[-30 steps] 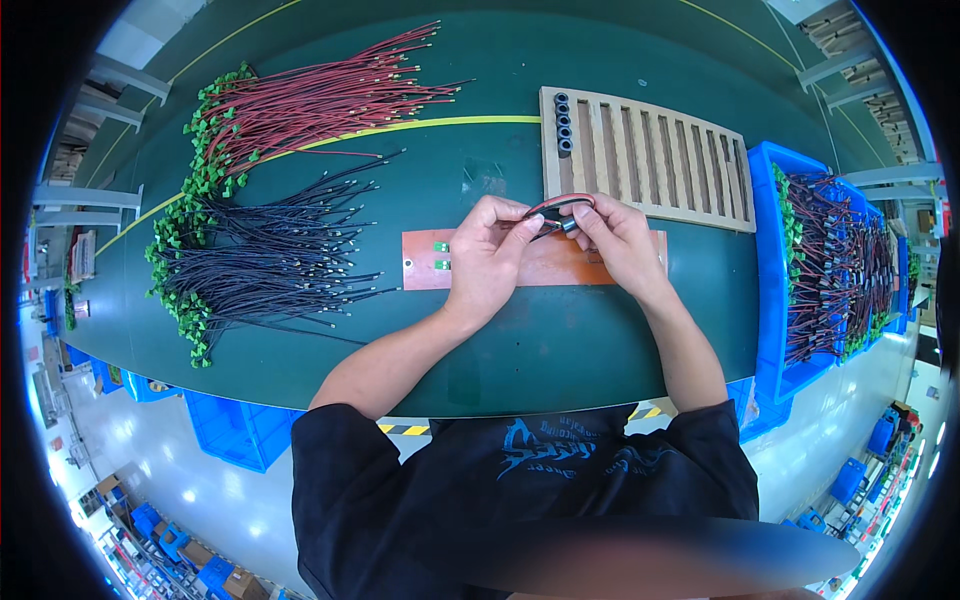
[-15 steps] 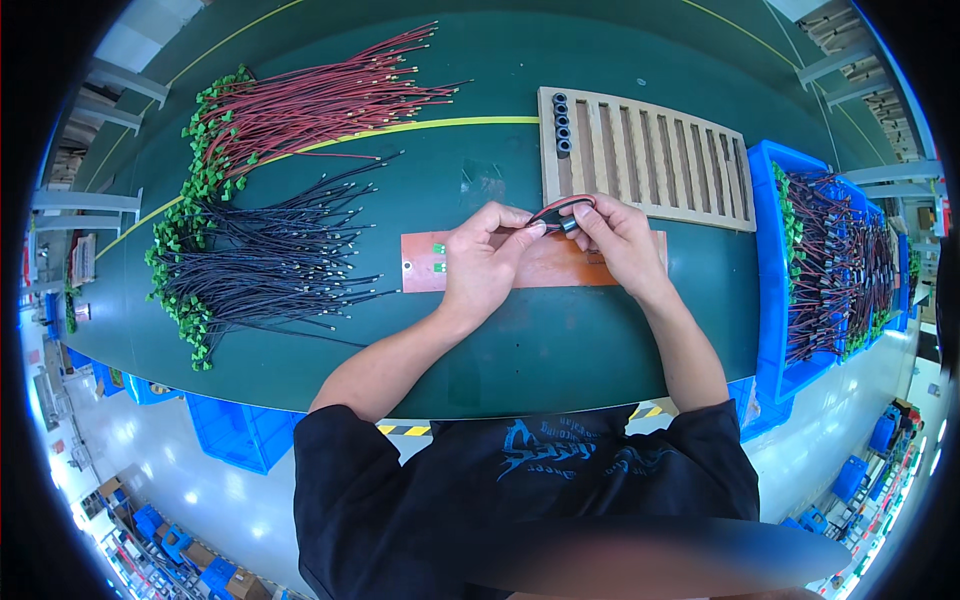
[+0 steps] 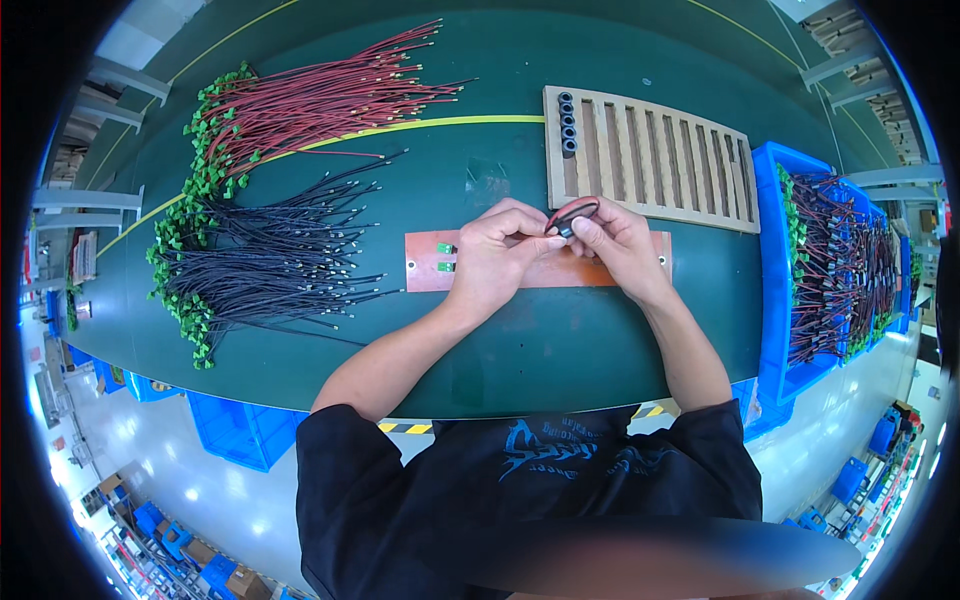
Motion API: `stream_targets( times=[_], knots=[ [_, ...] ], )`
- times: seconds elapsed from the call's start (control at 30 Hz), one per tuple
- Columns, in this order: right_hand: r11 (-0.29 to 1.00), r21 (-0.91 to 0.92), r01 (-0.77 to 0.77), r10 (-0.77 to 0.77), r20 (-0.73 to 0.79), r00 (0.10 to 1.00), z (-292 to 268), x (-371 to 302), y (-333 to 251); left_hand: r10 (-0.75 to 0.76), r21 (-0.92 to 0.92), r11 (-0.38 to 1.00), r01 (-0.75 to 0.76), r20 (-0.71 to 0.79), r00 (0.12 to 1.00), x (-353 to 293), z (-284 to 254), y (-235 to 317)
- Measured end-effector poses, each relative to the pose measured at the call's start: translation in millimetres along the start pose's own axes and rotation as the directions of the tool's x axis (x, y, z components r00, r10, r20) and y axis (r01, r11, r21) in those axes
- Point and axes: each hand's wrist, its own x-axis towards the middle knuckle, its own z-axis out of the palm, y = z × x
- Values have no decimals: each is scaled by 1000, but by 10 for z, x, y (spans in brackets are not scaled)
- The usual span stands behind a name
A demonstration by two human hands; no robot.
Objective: The person assembles electronic components by sliding colored wires into an electronic housing unit by hand.
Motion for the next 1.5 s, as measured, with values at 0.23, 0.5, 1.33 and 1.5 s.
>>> stream_targets(
  times=[0.23, 0.5, 1.33, 1.5],
  knots=[
    [997, 71, 16, -9, -91, 996, 636, 99, -121, 22, -7, 1000, -22, 33, 999, -151, -625, 399],
    [989, 14, 148, -144, -138, 980, -190, 120, 65, -107, -52, 993, 108, 28, 994, 189, 61, 4],
    [988, 152, 17, 3, -130, 991, -740, 51, 24, 110, -85, 991, -105, 62, 992, 434, 556, -126],
    [971, 236, -22, 48, -104, 993, -746, 49, -89, 117, -55, 992, -112, 101, 988, 440, 534, -167]
  ],
)
